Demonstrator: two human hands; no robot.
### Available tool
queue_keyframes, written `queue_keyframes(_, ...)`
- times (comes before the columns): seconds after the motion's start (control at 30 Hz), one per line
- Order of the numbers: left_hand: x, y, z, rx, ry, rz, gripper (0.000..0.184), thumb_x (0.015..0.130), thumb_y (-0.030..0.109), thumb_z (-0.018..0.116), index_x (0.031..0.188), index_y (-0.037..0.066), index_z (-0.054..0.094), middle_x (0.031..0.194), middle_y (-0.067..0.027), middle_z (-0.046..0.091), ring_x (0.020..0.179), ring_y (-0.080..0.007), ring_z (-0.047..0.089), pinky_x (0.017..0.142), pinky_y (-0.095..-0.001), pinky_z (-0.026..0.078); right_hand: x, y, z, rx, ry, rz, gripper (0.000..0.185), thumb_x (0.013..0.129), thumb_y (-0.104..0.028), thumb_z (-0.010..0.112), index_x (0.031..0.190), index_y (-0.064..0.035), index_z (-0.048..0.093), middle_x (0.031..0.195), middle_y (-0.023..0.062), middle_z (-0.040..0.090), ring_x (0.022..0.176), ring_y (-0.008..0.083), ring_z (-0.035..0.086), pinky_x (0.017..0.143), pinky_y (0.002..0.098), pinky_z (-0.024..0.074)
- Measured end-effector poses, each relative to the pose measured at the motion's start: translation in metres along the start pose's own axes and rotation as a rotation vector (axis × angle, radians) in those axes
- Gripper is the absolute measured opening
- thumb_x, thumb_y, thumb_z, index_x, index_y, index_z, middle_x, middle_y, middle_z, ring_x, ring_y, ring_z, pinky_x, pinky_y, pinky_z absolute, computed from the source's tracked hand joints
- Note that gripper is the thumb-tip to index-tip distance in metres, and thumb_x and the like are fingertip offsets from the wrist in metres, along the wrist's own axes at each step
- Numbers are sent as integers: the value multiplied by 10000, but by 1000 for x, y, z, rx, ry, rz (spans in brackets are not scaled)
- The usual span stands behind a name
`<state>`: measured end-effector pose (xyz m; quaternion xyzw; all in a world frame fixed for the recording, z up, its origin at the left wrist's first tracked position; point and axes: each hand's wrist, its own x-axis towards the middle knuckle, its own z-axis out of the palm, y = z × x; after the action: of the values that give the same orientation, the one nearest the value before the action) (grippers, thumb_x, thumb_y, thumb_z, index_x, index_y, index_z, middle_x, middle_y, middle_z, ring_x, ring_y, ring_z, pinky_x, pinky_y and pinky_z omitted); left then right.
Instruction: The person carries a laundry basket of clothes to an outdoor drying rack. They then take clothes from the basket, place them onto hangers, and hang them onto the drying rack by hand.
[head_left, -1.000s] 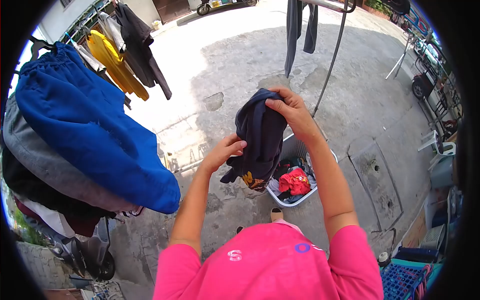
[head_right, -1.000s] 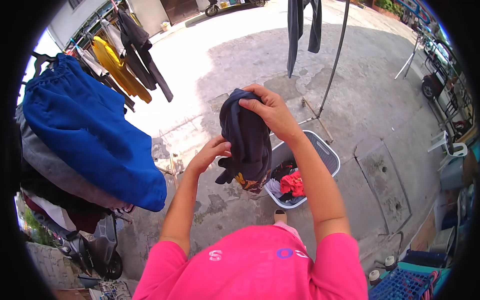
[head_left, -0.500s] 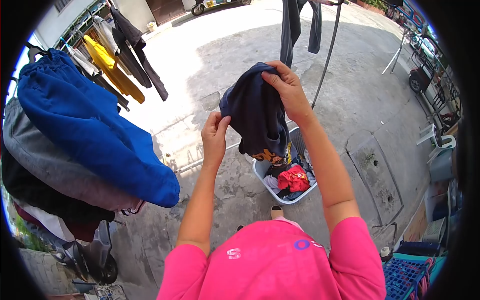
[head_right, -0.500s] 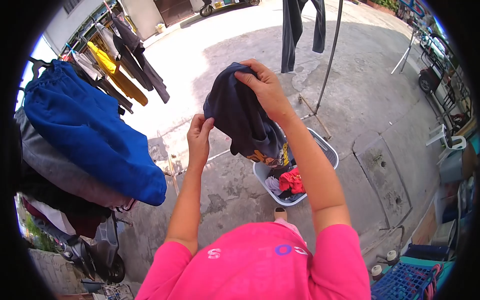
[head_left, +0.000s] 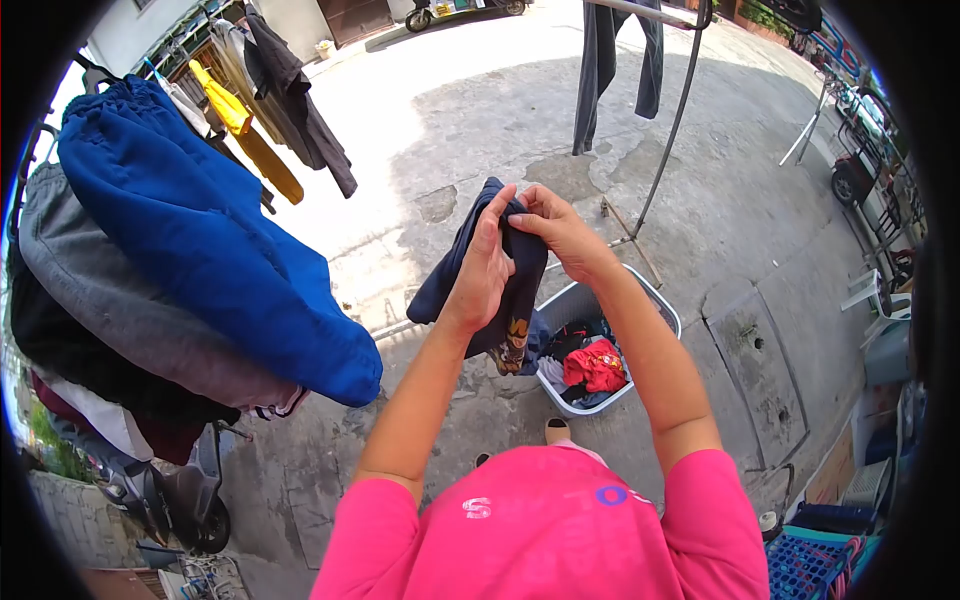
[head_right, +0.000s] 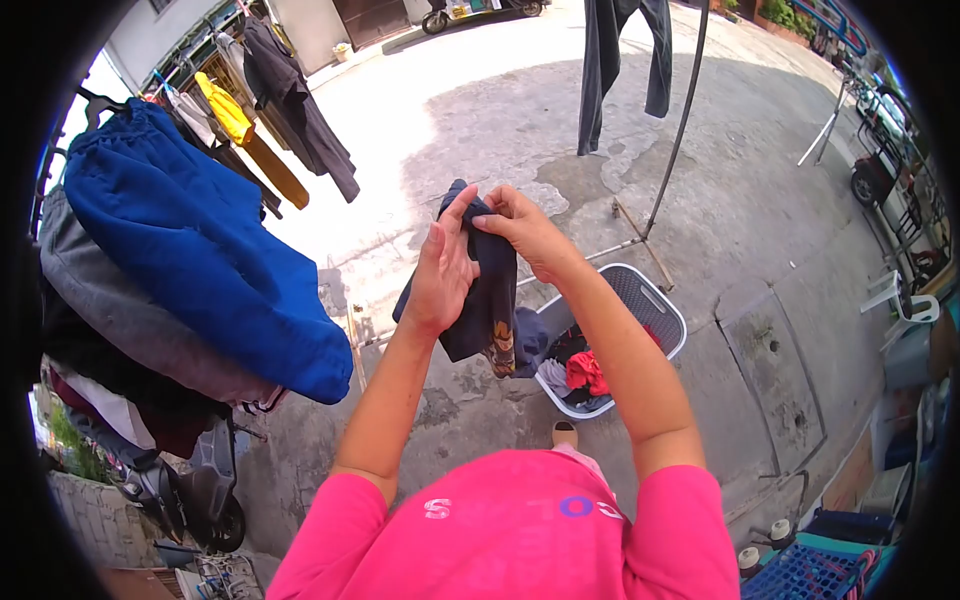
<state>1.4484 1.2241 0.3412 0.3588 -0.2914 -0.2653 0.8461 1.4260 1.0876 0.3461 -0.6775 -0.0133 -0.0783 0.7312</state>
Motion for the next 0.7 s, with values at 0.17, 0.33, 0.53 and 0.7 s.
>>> queue_keyframes(0.17, -14, -13, -39, 1245, 208, 191, 211, 835, 74, 485, 1042, 59, 453, 949, -122, 557, 907, -255, 546, 806, -324, 427, -10, -9, -10, 6, 84, -150, 124, 825, -121, 583, 909, -48, 529, 816, -9, 521, 779, 66, 466, 722, 201, 373)
queue_keyframes(0.33, -45, -47, -79, 1788, 216, 131, 148, 783, 68, 523, 930, 67, 547, 885, -116, 570, 859, -301, 535, 797, -399, 418, -14, 1, -30, 16, 281, -171, 95, 839, -134, 572, 867, -51, 535, 804, -21, 508, 785, 57, 449, 719, 198, 359)
queue_keyframes(0.53, -51, -27, -112, 1923, -238, 88, 133, 780, 173, 540, 852, 76, 598, 755, -105, 596, 863, -278, 558, 927, -457, 332, -14, 7, -65, 144, 510, -228, 77, 850, -127, 556, 848, -60, 519, 779, -29, 495, 759, 50, 434, 700, 185, 344)
queue_keyframes(0.7, -31, -13, -113, 1693, 516, -346, 141, 762, 164, 553, 804, 32, 574, 721, -141, 569, 836, -307, 559, 748, -447, 427, -38, -4, -27, -67, 244, -204, 117, 837, -128, 570, 854, -28, 512, 746, -9, 518, 728, 66, 470, 666, 208, 381)
